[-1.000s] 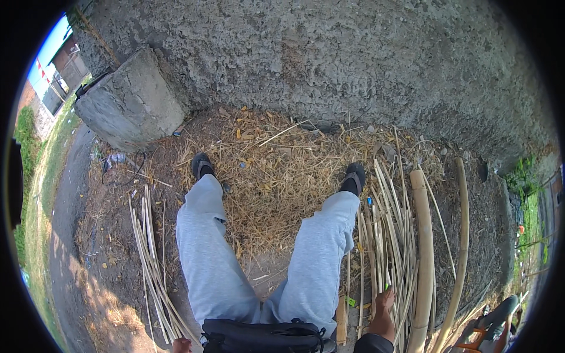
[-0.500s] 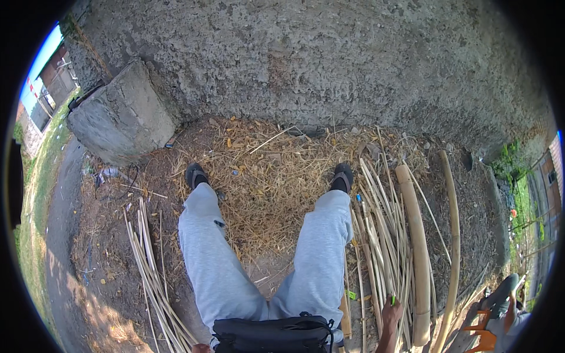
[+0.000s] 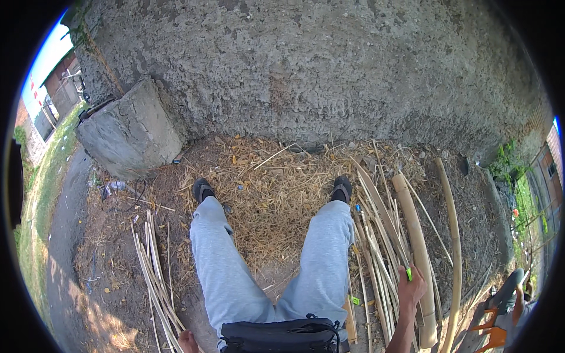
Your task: The person scrapes and shaves bamboo strips using a knife and bends them by hand.
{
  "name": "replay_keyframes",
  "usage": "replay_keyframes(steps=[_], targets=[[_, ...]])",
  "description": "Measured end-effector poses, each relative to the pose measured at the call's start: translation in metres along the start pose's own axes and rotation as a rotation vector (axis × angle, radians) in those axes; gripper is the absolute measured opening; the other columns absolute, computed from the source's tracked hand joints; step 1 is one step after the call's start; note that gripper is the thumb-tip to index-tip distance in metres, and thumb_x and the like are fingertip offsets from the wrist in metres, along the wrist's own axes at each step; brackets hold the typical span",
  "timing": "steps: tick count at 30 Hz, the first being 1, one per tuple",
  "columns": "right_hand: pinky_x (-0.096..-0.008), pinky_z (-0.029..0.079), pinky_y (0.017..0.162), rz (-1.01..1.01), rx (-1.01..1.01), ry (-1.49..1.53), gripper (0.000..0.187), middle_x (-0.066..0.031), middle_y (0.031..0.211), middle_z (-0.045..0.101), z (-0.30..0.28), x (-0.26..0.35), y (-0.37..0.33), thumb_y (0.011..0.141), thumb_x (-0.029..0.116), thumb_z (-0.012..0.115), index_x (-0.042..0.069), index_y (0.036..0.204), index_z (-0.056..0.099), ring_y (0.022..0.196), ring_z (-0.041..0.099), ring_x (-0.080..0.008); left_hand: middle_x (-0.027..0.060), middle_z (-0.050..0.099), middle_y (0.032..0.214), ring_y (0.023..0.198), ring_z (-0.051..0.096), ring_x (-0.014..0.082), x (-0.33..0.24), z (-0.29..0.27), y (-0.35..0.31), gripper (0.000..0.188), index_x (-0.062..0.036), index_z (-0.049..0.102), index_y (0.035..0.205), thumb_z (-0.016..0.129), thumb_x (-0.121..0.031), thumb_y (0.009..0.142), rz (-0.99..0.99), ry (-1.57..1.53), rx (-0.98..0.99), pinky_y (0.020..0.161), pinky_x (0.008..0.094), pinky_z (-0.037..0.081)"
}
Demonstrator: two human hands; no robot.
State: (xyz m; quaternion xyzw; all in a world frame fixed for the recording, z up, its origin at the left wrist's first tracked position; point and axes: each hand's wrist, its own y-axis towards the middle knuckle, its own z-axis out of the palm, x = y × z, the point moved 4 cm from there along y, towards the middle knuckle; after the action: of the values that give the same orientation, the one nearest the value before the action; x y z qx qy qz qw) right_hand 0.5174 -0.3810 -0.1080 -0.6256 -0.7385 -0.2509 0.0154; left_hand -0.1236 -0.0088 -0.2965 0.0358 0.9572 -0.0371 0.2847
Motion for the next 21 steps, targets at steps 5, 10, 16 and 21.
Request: replay_keyframes(steps=[5, 10, 16, 21], targets=[[-0.044, 0.047, 0.064, -0.226, -0.043, 0.059, 0.032, -0.0118, 0.083, 0.065, -0.042, 0.076, 0.013, 0.081, 0.023, 0.077, 0.009, 0.109, 0.072, 0.073, 0.064, -0.0343, 0.0156, 0.065, 0.102, 0.092, 0.063, 0.0263, -0.13, -0.048, 0.08, 0.021, 0.0025, 0.064, 0.109, 0.063, -0.01, 0.091, 0.012, -0.261, -0.215, 0.079, 0.0385, 0.052], [-0.0404, 0.046, 0.056, -0.543, -0.024, 0.206, 0.037, -0.007, 0.075, 0.062, -0.06, 0.164, 0.019, 0.069, 0.009, 0.076, 0.012, 0.106, 0.072, 0.064, 0.062, -0.0291, 0.0187, 0.059, 0.119, 0.118, 0.052, 0.0401, -0.311, -0.11, 0.085, 0.029, 0.0013, 0.06, 0.117, 0.063, -0.012, 0.091, 0.626, -0.111, -0.323, 0.102, 0.0492, 0.039], [-0.0389, 0.044, 0.049, -0.808, 0.115, 0.261, 0.037, -0.0018, 0.07, 0.059, -0.067, 0.232, -0.001, 0.065, 0.016, 0.079, 0.016, 0.102, 0.073, 0.057, 0.061, -0.0243, 0.0204, 0.047, 0.142, 0.134, 0.039, 0.0429, -0.405, -0.107, 0.092, 0.058, 0.0003, 0.051, 0.134, 0.065, -0.037, 0.092, 0.943, -0.042, -0.357, 0.109, 0.0529, 0.035], [-0.0365, 0.043, 0.046, -0.866, 0.167, 0.26, 0.037, 0.0005, 0.068, 0.059, -0.071, 0.236, -0.012, 0.064, 0.017, 0.079, 0.017, 0.101, 0.074, 0.055, 0.06, -0.0211, 0.0198, 0.043, 0.145, 0.136, 0.037, 0.0428, -0.42, -0.113, 0.103, 0.066, -0.0016, 0.046, 0.139, 0.067, -0.038, 0.088, 0.949, -0.02, -0.361, 0.11, 0.0522, 0.034]])
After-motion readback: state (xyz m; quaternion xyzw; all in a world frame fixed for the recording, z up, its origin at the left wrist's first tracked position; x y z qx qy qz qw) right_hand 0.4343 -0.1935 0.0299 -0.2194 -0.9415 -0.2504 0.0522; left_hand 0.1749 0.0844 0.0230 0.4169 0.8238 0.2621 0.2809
